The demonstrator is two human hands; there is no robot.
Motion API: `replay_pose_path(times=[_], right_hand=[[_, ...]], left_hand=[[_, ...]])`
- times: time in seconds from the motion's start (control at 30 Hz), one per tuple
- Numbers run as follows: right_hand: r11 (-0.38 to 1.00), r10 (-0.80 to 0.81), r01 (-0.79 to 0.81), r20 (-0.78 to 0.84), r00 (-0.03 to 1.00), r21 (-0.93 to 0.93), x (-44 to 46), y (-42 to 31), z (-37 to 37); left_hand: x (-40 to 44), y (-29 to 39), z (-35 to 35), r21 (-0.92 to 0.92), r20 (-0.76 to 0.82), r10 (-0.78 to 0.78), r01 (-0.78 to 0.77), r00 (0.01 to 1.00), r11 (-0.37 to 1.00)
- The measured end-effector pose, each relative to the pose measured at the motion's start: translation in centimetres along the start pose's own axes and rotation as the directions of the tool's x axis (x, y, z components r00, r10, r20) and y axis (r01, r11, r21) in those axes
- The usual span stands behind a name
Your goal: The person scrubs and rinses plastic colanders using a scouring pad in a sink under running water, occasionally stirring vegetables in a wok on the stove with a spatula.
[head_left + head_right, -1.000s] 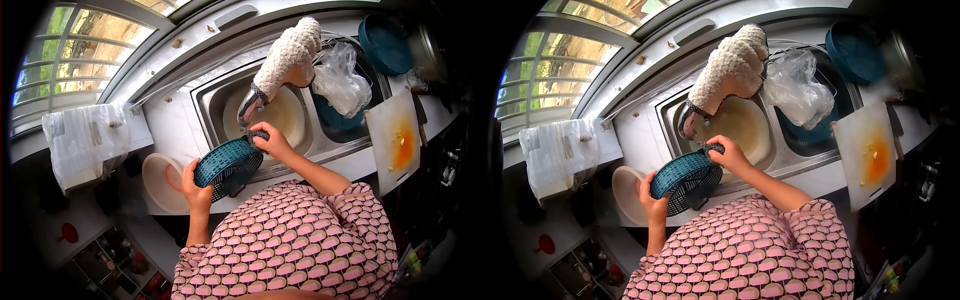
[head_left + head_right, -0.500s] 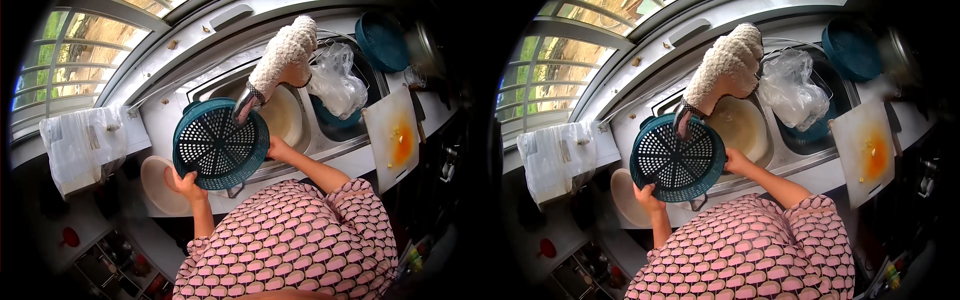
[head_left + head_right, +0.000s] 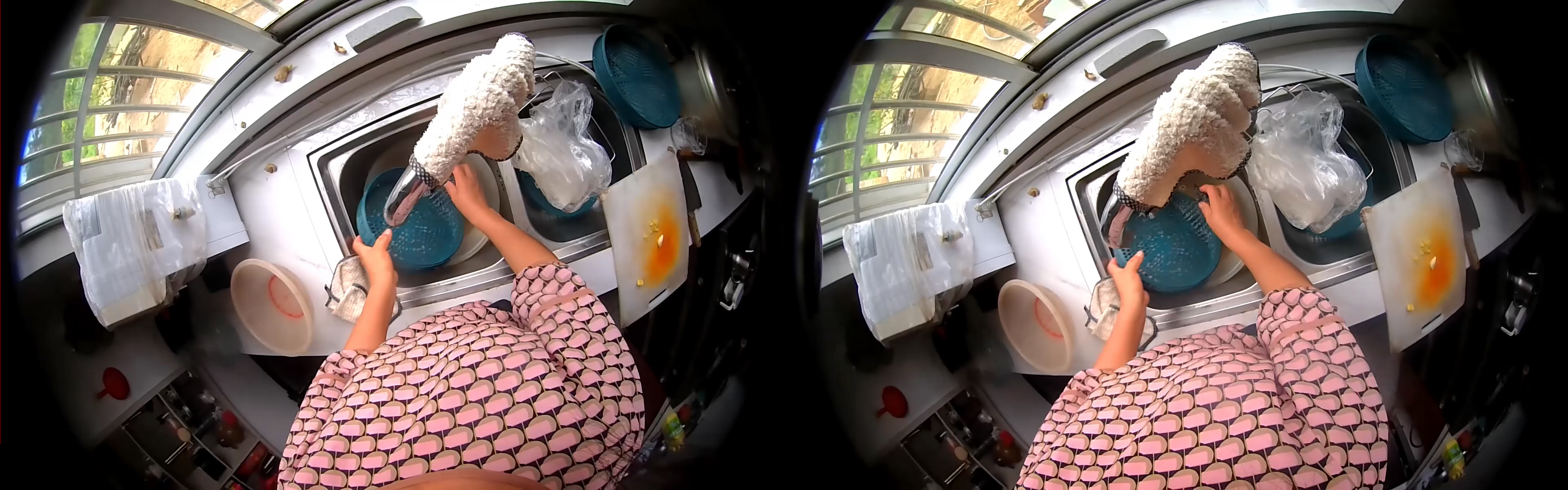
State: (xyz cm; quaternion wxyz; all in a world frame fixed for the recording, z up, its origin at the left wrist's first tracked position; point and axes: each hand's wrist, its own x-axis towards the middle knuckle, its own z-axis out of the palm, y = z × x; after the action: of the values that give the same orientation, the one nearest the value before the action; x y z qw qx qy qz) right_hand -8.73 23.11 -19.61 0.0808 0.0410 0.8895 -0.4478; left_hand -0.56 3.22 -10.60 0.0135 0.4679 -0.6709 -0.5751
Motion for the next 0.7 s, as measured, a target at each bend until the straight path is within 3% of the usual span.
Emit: replay_pose_path(times=[0.03, 0.07, 0.1, 0.13, 0.17, 0.23, 0.27, 0.3, 0.33, 0.37, 0.4, 0.43, 0.47, 0.5, 0.53, 0.57, 0.6, 0.67, 0.7], right_hand=[[0.986, -0.147, 0.140, -0.070, 0.987, -0.088, -0.1, -0.4, -0.3], [0.945, -0.293, 0.268, -0.126, 0.948, -0.186, -0.1, -0.8, -0.5], [0.948, -0.284, 0.259, -0.127, 0.950, -0.187, -0.4, -1.3, -0.5], [0.915, -0.376, 0.361, -0.054, 0.925, -0.182, -0.6, -1.9, -0.5], [0.872, -0.461, 0.457, 0.020, 0.887, -0.173, -0.8, -2.1, -0.5], [0.844, -0.446, 0.456, 0.102, 0.889, -0.284, -0.3, -1.4, 0.5], [0.942, -0.194, 0.194, 0.028, 0.981, -0.275, 0.7, -0.8, 1.9], [0.968, 0.070, -0.077, -0.039, 0.997, -0.240, 1.7, 0.5, 4.2], [0.965, 0.098, -0.115, -0.082, 0.992, -0.234, 1.8, 0.8, 6.1], [0.965, -0.030, 0.002, -0.100, 0.995, -0.261, 1.6, 0.4, 7.9], [0.954, -0.139, 0.105, -0.106, 0.985, -0.279, 1.5, -0.2, 9.4], [0.940, -0.222, 0.193, -0.074, 0.972, -0.283, 1.3, -0.7, 10.3], [0.921, -0.293, 0.276, -0.022, 0.956, -0.275, 0.9, -1.1, 10.7], [0.901, -0.349, 0.352, 0.057, 0.935, -0.253, 0.5, -1.7, 10.4], [0.884, -0.421, 0.454, 0.236, 0.876, -0.112, -0.2, -3.0, 8.5], [0.868, -0.456, 0.494, 0.326, 0.828, -0.040, -0.4, -3.4, 6.7], [0.854, -0.486, 0.519, 0.411, 0.771, 0.038, -0.6, -3.8, 4.8], [0.839, -0.371, 0.535, 0.826, 0.423, 0.103, -0.6, -2.5, 2.2], [0.839, -0.281, 0.545, 0.854, 0.437, -0.003, -1.0, -1.7, 1.5]], left_hand=[[1.8, -3.1, 0.8, -0.073, 0.046, 0.028, -0.025, 0.999, 0.997], [2.7, -4.3, 1.4, -0.153, 0.077, -0.084, 0.095, 0.994, 0.984], [3.2, -5.0, 2.0, -0.227, 0.120, -0.194, 0.217, 0.974, 0.949], [2.3, -3.3, 3.0, -0.219, 0.128, -0.201, 0.226, 0.971, 0.949], [0.3, 0.1, 4.2, -0.181, 0.185, -0.332, 0.364, 0.925, 0.914], [0.7, -0.7, 4.9, -0.128, 0.247, -0.461, 0.500, 0.852, 0.856], [3.2, -5.2, 4.0, -0.131, 0.341, -0.428, 0.493, 0.837, 0.860], [5.5, -8.5, 3.3, -0.078, 0.296, -0.490, 0.532, 0.820, 0.843], [7.8, -11.6, 2.5, -0.029, 0.248, -0.549, 0.573, 0.798, 0.819], [10.1, -14.7, 1.8, 0.014, 0.199, -0.605, 0.615, 0.771, 0.789], [7.1, -9.8, 2.8, -0.118, 0.347, -0.540, 0.607, 0.767, 0.786], [6.1, -8.3, 3.1, -0.060, 0.441, -0.450, 0.526, 0.776, 0.848], [5.5, -7.9, 2.5, 0.084, 0.612, -0.201, 0.191, 0.765, 0.978], [5.1, -7.7, 1.8, 0.102, 0.765, 0.124, -0.309, 0.631, 0.945], [5.0, -7.4, 1.8, 0.050, 0.814, 0.266, -0.520, 0.516, 0.853], [3.5, -4.8, 2.9, 0.108, 0.652, 0.074, -0.189, 0.755, 0.976], [2.2, -1.9, 4.3, 0.075, 0.469, -0.175, 0.159, 0.866, 0.984], [3.3, -5.0, 4.5, -0.002, 0.413, -0.383, 0.421, 0.827, 0.907], [4.4, -7.3, 4.3, -0.047, 0.412, -0.423, 0.483, 0.807, 0.874]])
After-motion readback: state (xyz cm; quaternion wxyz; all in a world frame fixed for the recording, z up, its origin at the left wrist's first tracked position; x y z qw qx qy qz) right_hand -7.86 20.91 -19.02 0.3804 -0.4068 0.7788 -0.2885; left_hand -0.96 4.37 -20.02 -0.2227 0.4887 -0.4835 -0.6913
